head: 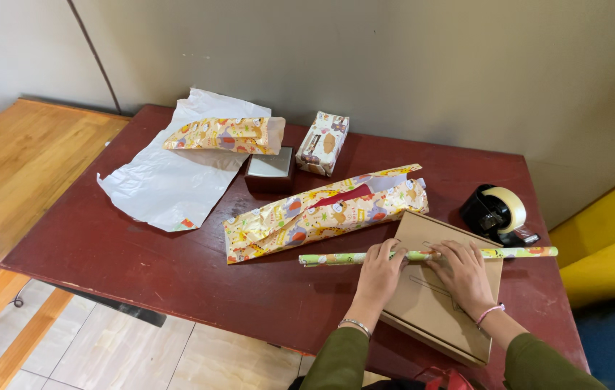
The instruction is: The person wraps a long rectangular item with patterned paper, folds the ends, and secures them with tape. They then unroll a second sheet of wrapping paper and place a cardboard box on it to begin wrapping another item.
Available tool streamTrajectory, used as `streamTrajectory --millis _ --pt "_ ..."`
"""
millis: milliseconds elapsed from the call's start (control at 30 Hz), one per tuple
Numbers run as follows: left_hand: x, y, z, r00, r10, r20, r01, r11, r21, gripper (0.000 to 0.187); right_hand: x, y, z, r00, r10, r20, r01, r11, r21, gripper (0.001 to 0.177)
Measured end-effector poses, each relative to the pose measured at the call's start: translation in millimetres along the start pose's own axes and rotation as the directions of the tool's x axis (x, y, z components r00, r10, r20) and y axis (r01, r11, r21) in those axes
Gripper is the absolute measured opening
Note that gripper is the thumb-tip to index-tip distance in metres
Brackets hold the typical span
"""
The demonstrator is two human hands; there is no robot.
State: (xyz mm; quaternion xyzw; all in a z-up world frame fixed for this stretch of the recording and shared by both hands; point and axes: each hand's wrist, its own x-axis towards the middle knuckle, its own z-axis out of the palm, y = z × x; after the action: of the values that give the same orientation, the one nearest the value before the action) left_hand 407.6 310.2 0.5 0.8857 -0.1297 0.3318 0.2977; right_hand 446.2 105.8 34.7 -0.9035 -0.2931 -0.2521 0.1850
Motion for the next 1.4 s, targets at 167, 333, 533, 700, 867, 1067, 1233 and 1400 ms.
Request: streamTrajectory --millis 167,333,533,700,867,1067,1233,1400 --pt "4 3 -7 1.000 -0.023 0.010 0.022 0.999 0.026 0.042 -8 14 11 1.000 -0.015 0.019 0.015 1.000 0.023 0.031" --pt "2 2 -4 0.999 -0.040 0.018 0.040 0.999 -0.009 0.030 -9 13 10 0.998 0.070 0.004 -0.070 0.996 0.054 0.042" --pt "-6 -6 5 1.000 -0.006 0.008 0.006 1.000 -0.001 0.028 -4 8 7 0.999 0.015 -0.040 -0.013 0.999 0.030 0.056" --pt "-5 -6 10 0.999 0.003 0.037 -0.004 0.999 0.033 0.023 -9 13 10 0.992 0.072 -0.099 -0.080 0.994 -0.077 0.051" --pt "-4 0 3 0.987 -0.136 0.085 0.134 0.990 0.035 0.017 -11 13 11 0.988 0.084 -0.130 -0.095 0.992 -0.084 0.044" --pt "5 6 -9 0.994 -0.046 -0.101 0.061 0.988 0.143 0.023 -8 13 9 0.996 0.050 -0.068 -0.053 0.997 -0.049 0.033" --pt "5 5 -7 0.999 -0.047 -0.016 0.048 0.998 0.048 0.035 -6 14 9 0.993 0.054 -0.109 -0.047 0.997 0.058 0.036" --pt "-3 2 -3 0.998 -0.054 -0.017 0.054 0.998 0.023 0.028 -5 11 7 0.980 0.076 -0.182 -0.080 0.997 -0.016 0.035"
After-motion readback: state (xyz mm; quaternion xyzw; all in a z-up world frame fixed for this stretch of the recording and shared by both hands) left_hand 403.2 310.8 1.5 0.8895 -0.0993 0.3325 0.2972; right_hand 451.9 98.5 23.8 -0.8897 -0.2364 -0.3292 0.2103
